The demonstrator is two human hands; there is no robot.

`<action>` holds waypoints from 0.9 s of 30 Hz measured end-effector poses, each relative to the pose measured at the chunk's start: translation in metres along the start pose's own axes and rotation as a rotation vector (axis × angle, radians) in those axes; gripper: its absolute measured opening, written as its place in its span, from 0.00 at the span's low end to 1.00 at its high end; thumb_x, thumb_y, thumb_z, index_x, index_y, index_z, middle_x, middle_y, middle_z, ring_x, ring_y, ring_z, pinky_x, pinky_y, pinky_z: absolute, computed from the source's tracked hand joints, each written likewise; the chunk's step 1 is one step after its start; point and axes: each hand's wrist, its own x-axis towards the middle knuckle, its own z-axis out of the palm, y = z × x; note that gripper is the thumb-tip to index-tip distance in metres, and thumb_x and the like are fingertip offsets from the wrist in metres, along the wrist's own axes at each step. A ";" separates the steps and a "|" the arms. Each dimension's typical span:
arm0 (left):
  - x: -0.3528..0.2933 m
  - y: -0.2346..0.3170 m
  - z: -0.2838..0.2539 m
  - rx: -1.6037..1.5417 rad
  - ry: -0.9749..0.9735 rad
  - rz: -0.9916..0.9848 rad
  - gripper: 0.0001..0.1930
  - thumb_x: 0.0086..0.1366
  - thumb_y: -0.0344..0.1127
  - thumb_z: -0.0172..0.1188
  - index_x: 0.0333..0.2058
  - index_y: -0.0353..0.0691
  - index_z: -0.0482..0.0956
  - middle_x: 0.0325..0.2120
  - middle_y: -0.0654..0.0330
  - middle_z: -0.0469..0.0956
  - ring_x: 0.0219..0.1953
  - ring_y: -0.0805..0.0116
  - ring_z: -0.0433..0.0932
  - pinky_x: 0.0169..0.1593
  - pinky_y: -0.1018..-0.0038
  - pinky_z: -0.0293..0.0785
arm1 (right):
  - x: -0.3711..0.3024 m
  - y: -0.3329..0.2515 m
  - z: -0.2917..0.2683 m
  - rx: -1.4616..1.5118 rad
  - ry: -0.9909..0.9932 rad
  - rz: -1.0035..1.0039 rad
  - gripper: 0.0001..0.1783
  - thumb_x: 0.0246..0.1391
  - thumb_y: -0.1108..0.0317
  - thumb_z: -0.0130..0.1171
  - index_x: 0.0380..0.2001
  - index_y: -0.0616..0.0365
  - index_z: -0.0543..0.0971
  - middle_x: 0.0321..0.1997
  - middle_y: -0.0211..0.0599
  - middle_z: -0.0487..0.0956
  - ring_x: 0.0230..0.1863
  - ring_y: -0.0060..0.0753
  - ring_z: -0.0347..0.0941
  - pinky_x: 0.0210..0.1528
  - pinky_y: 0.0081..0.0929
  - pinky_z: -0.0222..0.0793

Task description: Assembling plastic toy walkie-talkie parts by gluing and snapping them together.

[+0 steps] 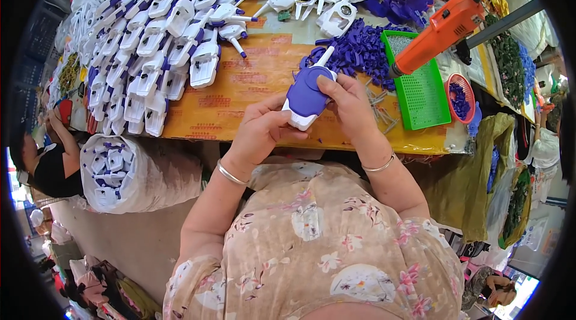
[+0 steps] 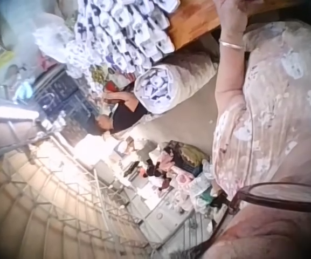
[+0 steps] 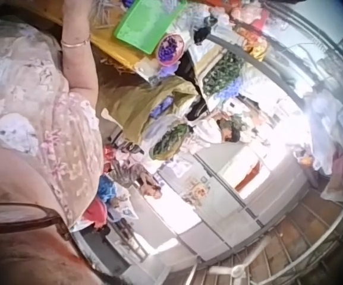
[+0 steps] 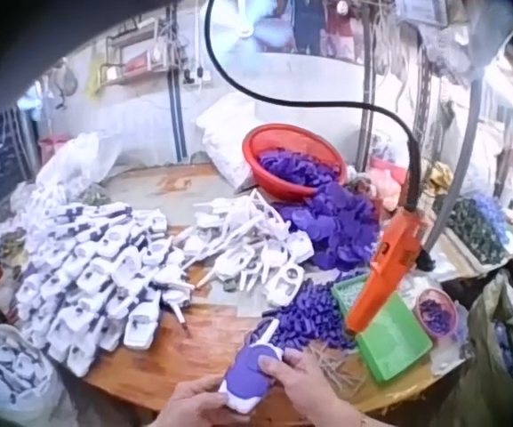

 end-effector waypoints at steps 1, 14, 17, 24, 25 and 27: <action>0.001 0.001 0.000 -0.065 -0.005 -0.031 0.18 0.62 0.27 0.51 0.51 0.29 0.69 0.39 0.52 0.78 0.37 0.64 0.80 0.39 0.73 0.81 | 0.001 0.001 -0.001 0.042 0.012 0.017 0.15 0.57 0.62 0.56 0.41 0.62 0.77 0.38 0.32 0.80 0.36 0.21 0.76 0.38 0.21 0.73; -0.002 -0.016 -0.009 0.393 0.002 0.097 0.13 0.61 0.28 0.56 0.45 0.33 0.73 0.34 0.63 0.77 0.34 0.77 0.76 0.36 0.80 0.75 | 0.002 0.001 0.005 -0.012 -0.014 -0.170 0.12 0.49 0.74 0.58 0.39 0.62 0.76 0.36 0.29 0.78 0.37 0.19 0.72 0.42 0.20 0.70; 0.002 -0.004 -0.007 0.335 -0.068 0.143 0.17 0.61 0.27 0.56 0.50 0.33 0.70 0.38 0.63 0.77 0.38 0.75 0.77 0.43 0.78 0.75 | -0.005 -0.004 0.006 -0.163 -0.091 -0.181 0.07 0.50 0.74 0.58 0.35 0.61 0.75 0.34 0.27 0.77 0.35 0.17 0.70 0.38 0.18 0.67; 0.053 0.091 -0.042 0.461 0.099 0.156 0.15 0.57 0.29 0.58 0.43 0.29 0.75 0.35 0.55 0.79 0.32 0.69 0.80 0.34 0.74 0.80 | 0.011 -0.005 0.001 -0.248 0.016 -0.206 0.18 0.57 0.72 0.54 0.50 0.64 0.70 0.38 0.28 0.75 0.37 0.17 0.69 0.42 0.16 0.66; 0.065 0.119 -0.048 0.494 0.173 0.173 0.13 0.57 0.30 0.57 0.40 0.28 0.77 0.32 0.53 0.80 0.28 0.67 0.80 0.29 0.73 0.80 | 0.015 0.004 -0.008 -0.272 -0.004 -0.213 0.18 0.56 0.73 0.54 0.50 0.64 0.71 0.39 0.30 0.76 0.37 0.18 0.70 0.39 0.16 0.66; 0.082 0.175 -0.064 0.705 0.401 0.275 0.14 0.55 0.33 0.60 0.37 0.28 0.78 0.29 0.55 0.79 0.25 0.69 0.79 0.25 0.74 0.79 | 0.019 0.021 -0.012 -0.242 0.001 -0.245 0.16 0.53 0.77 0.55 0.46 0.66 0.73 0.36 0.31 0.77 0.33 0.17 0.71 0.36 0.16 0.67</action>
